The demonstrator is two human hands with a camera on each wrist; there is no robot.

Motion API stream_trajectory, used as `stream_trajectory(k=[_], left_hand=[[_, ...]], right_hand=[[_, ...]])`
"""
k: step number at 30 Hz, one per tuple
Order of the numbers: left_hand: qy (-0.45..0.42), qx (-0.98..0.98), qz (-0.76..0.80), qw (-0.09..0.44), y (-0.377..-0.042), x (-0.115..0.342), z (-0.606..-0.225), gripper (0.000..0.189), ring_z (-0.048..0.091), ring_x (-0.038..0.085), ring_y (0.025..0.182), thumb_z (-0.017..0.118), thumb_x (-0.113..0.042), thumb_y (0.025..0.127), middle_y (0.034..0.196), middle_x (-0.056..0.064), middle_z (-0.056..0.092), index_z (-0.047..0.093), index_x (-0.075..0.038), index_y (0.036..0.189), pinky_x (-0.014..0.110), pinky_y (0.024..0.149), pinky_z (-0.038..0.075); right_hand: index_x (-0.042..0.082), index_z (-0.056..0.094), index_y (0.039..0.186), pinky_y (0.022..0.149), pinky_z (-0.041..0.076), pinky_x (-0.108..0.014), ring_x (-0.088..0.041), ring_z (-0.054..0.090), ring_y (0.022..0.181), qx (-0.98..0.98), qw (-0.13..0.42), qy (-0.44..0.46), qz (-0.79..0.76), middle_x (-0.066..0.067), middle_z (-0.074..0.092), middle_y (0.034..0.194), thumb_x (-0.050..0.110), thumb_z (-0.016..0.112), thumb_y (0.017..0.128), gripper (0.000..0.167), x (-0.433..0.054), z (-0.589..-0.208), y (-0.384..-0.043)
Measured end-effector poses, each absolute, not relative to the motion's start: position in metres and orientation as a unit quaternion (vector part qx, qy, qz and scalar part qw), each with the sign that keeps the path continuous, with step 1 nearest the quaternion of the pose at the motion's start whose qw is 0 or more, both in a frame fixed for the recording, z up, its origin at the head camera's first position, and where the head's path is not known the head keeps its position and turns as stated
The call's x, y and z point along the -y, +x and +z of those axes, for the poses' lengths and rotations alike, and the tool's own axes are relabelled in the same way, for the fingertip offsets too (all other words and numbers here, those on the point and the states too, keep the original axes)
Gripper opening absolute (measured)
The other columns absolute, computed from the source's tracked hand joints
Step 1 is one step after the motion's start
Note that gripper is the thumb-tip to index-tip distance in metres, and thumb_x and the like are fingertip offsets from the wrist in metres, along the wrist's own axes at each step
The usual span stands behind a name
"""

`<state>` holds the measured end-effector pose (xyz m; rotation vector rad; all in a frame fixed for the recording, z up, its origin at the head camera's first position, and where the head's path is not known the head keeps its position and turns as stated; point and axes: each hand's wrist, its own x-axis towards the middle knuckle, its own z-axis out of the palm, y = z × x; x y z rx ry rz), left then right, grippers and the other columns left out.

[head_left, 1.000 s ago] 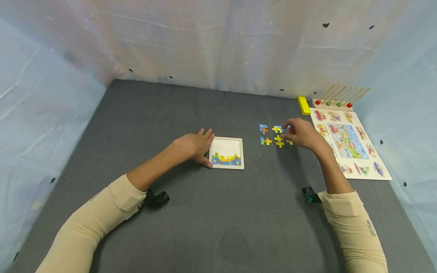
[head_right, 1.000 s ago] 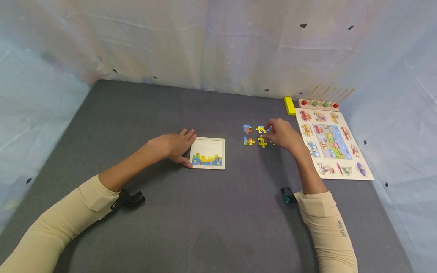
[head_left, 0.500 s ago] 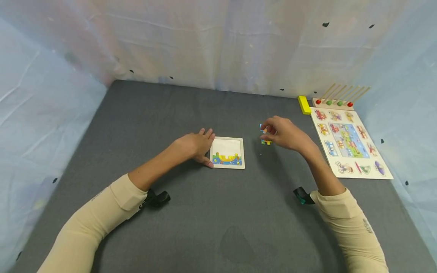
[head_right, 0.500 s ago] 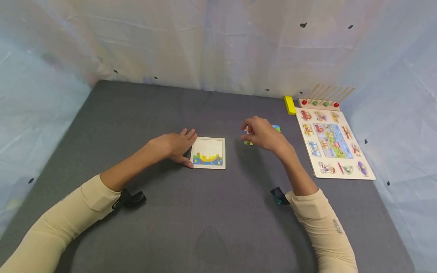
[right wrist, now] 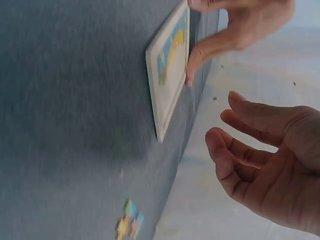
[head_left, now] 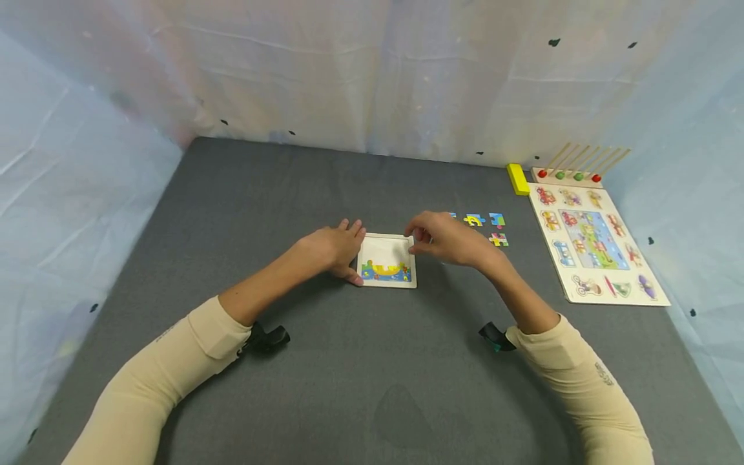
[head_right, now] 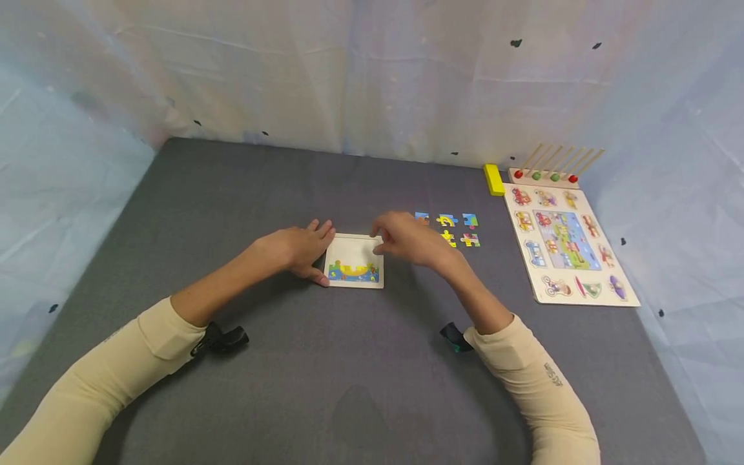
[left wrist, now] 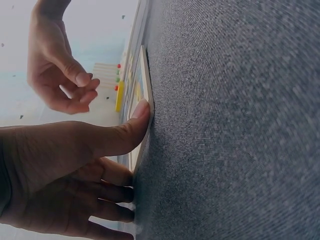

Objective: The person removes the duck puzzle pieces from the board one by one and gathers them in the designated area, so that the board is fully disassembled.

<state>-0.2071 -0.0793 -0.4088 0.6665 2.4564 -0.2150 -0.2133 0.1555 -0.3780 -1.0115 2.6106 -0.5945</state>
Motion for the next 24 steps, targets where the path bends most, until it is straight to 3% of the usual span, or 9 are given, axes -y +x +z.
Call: stream_trajectory(k=[7, 13, 24], left_hand=[[0.251, -0.920, -0.082, 0.289, -0.208, 0.079, -0.409, 0.116, 0.012, 0.042, 0.164, 0.067, -0.068, 0.092, 0.176, 0.021, 0.006, 0.011, 0.001, 0.166, 0.056, 0.129, 0.028], [0.251, -0.920, -0.076, 0.290, -0.206, 0.080, -0.409, 0.115, 0.011, 0.041, 0.164, 0.067, -0.065, 0.093, 0.176, 0.021, 0.005, 0.011, 0.002, 0.166, 0.056, 0.129, 0.028], [0.246, -0.923, -0.073, 0.286, -0.204, 0.079, -0.408, 0.116, 0.011, 0.041, 0.164, 0.068, -0.066, 0.091, 0.176, 0.020, 0.005, 0.010, 0.001, 0.166, 0.057, 0.129, 0.028]], right_hand=[[-0.004, 0.070, 0.123, 0.080, 0.052, -0.039, -0.025, 0.060, 0.086, -0.876, 0.177, -0.403, -0.196, -0.018, 0.068, 0.102, 0.005, 0.074, 0.095, 0.030, -0.129, -0.392, -0.208], [0.000, 0.070, 0.126, 0.081, 0.049, -0.036, -0.020, 0.056, 0.082, -0.873, 0.203, -0.407, -0.178, -0.014, 0.067, 0.100, 0.004, 0.074, 0.095, 0.032, -0.111, -0.408, -0.207], [-0.001, 0.072, 0.117, 0.081, 0.051, -0.036, -0.020, 0.058, 0.082, -0.869, 0.181, -0.421, -0.186, -0.015, 0.068, 0.099, -0.004, 0.072, 0.094, 0.023, -0.105, -0.418, -0.206]])
